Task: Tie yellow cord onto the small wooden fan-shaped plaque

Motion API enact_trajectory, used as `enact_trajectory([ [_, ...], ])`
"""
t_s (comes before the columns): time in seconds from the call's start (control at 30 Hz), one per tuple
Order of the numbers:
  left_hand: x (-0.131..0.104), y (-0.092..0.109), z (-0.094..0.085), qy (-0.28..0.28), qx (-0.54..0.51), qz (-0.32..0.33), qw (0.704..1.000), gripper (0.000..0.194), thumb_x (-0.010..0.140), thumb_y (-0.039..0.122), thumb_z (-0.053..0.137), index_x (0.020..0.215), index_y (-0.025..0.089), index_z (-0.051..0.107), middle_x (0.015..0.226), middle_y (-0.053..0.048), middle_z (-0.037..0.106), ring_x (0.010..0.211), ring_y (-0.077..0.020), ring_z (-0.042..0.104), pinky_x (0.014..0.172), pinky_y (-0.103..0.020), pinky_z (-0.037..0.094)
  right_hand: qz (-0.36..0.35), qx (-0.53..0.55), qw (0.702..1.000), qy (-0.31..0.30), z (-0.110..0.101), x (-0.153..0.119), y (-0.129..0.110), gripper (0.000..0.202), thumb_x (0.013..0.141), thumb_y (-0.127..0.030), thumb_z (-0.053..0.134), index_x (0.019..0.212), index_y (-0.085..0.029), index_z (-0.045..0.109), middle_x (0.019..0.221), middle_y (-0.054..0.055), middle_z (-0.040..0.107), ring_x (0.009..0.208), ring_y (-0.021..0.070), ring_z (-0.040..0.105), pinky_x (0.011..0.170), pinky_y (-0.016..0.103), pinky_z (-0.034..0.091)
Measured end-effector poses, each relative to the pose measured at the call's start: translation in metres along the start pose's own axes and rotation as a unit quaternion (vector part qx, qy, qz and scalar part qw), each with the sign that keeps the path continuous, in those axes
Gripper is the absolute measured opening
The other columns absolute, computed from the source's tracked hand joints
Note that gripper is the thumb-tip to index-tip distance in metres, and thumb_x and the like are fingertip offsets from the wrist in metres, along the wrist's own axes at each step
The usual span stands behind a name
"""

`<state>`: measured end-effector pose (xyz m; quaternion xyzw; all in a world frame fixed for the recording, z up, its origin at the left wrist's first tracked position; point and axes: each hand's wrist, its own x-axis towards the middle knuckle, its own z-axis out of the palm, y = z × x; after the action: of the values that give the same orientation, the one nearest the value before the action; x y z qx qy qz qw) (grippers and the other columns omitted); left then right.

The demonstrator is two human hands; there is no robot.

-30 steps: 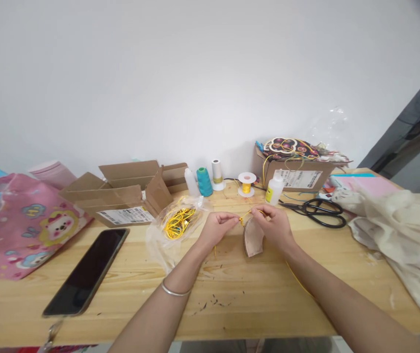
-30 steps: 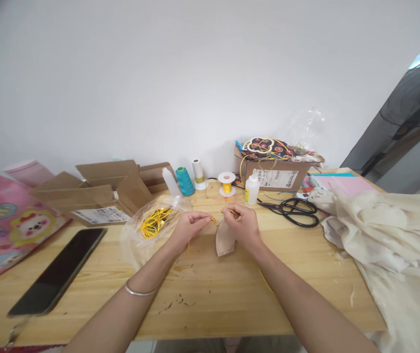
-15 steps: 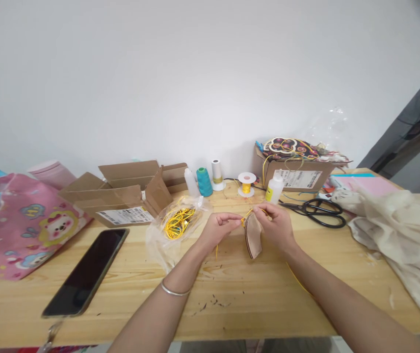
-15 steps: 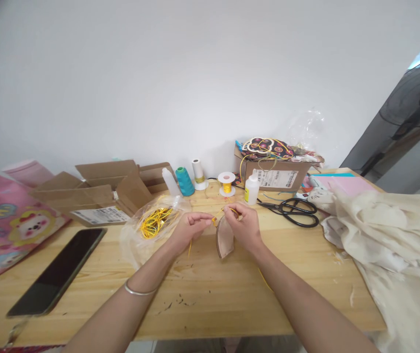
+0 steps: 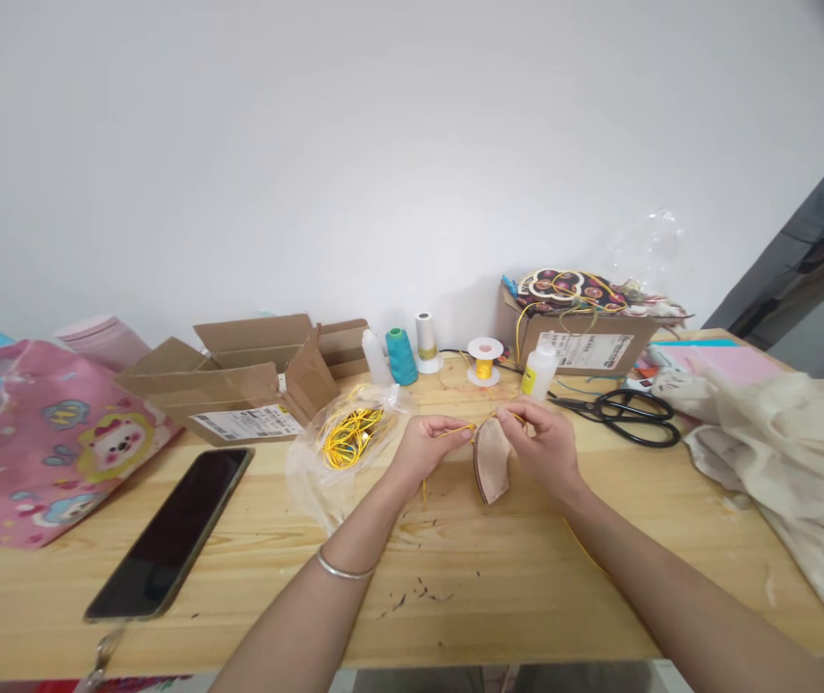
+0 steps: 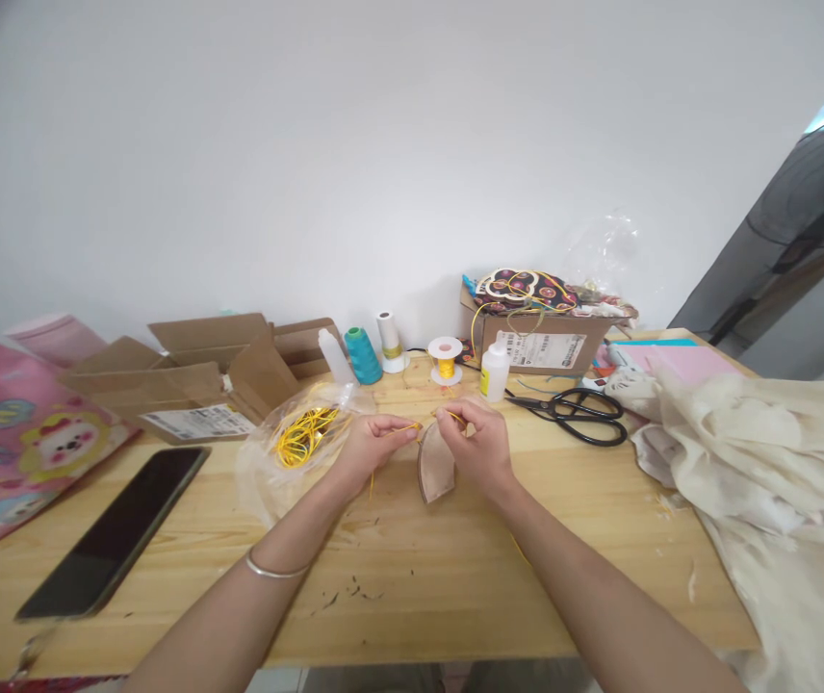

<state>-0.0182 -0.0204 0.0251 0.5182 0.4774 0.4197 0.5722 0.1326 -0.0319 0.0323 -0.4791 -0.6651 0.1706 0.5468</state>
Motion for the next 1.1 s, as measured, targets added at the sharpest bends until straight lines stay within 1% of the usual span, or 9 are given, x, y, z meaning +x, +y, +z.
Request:
enact_trajectory([
  [0.2,0.0,-0.001,0.0,0.015,0.0,-0.005,1.0,0.028,0.048,0.032,0.066,0.067,0.012,0.064,0.049,0.0,0.058,0.039,-0.0045,0.04,0.038,-0.017,0.025,-0.057,-0.031,0.998,0.009,-0.001,0.0,0.0,0.015,0.07,-0.02,0.047,0.057,-0.016,0.053,0.051,-0.001,0.046,0.05,0.0091,0.041,0.05,0.023,0.035],
  [0.37,0.002,-0.003,-0.002,0.021,-0.005,-0.007,1.0,0.027,0.049,0.032,0.066,0.066,0.011,0.063,0.045,0.002,0.054,0.036,-0.0024,0.034,0.037,-0.017,0.022,-0.164,-0.041,0.984,-0.061,0.0,-0.002,0.002,0.01,0.068,-0.017,0.049,0.063,-0.017,0.057,0.057,0.001,0.053,0.057,0.0108,0.045,0.055,0.024,0.036],
  [0.43,0.001,-0.002,-0.003,0.015,-0.003,-0.008,1.0,0.027,0.05,0.033,0.065,0.066,0.011,0.062,0.042,0.003,0.052,0.035,-0.0026,0.033,0.036,-0.017,0.021,-0.154,-0.04,0.985,-0.061,0.0,-0.002,0.003,0.01,0.069,-0.018,0.048,0.063,-0.018,0.057,0.058,0.001,0.053,0.058,0.011,0.046,0.056,0.024,0.037],
  [0.53,0.0,-0.001,-0.003,0.004,-0.004,-0.011,1.0,0.027,0.05,0.032,0.065,0.067,0.011,0.062,0.039,0.004,0.049,0.034,-0.0023,0.031,0.035,-0.017,0.02,-0.076,-0.047,0.996,-0.023,-0.002,0.001,0.006,0.014,0.071,-0.022,0.046,0.061,-0.017,0.055,0.057,0.001,0.052,0.056,0.0113,0.046,0.056,0.025,0.038],
  [0.63,-0.001,0.0,-0.002,-0.005,-0.004,-0.013,1.0,0.027,0.051,0.031,0.065,0.068,0.011,0.063,0.037,0.004,0.048,0.033,-0.0019,0.029,0.035,-0.017,0.019,-0.03,-0.045,0.998,-0.024,-0.002,0.003,0.01,0.015,0.072,-0.027,0.045,0.074,-0.018,0.057,0.065,0.002,0.055,0.061,0.0125,0.048,0.058,0.026,0.039],
  [0.73,-0.001,0.0,-0.002,-0.007,0.001,-0.014,1.0,0.027,0.051,0.031,0.065,0.068,0.011,0.063,0.035,0.004,0.045,0.033,-0.0024,0.029,0.035,-0.018,0.019,-0.061,-0.051,0.993,-0.083,0.001,0.003,0.01,0.023,0.069,-0.031,0.05,0.088,-0.02,0.056,0.078,0.004,0.058,0.073,0.0153,0.05,0.067,0.029,0.039],
  [0.83,0.0,0.0,-0.002,-0.006,-0.001,-0.012,1.0,0.026,0.051,0.031,0.065,0.067,0.012,0.064,0.034,0.005,0.044,0.033,-0.0026,0.031,0.036,-0.017,0.02,-0.1,-0.085,0.984,-0.122,0.004,0.001,0.009,0.024,0.066,-0.034,0.054,0.085,-0.022,0.06,0.082,0.004,0.059,0.078,0.0172,0.05,0.07,0.031,0.037],
  [1.0,0.0,0.0,-0.002,-0.022,0.001,-0.017,1.0,0.026,0.051,0.031,0.064,0.068,0.011,0.064,0.033,0.005,0.044,0.033,-0.0028,0.032,0.036,-0.017,0.021,-0.105,-0.111,0.978,-0.14,0.005,0.0,0.009,0.017,0.072,-0.028,0.048,0.079,-0.024,0.062,0.073,0.002,0.061,0.07,0.0147,0.05,0.066,0.03,0.035],
  [1.1,-0.001,0.001,-0.001,-0.019,0.006,-0.012,1.0,0.026,0.051,0.03,0.065,0.068,0.011,0.064,0.037,0.003,0.049,0.035,-0.003,0.034,0.036,-0.017,0.022,-0.093,-0.114,0.98,-0.134,0.004,0.0,0.01,0.017,0.073,-0.025,0.046,0.076,-0.024,0.063,0.069,0.001,0.061,0.067,0.0138,0.05,0.065,0.029,0.035],
])
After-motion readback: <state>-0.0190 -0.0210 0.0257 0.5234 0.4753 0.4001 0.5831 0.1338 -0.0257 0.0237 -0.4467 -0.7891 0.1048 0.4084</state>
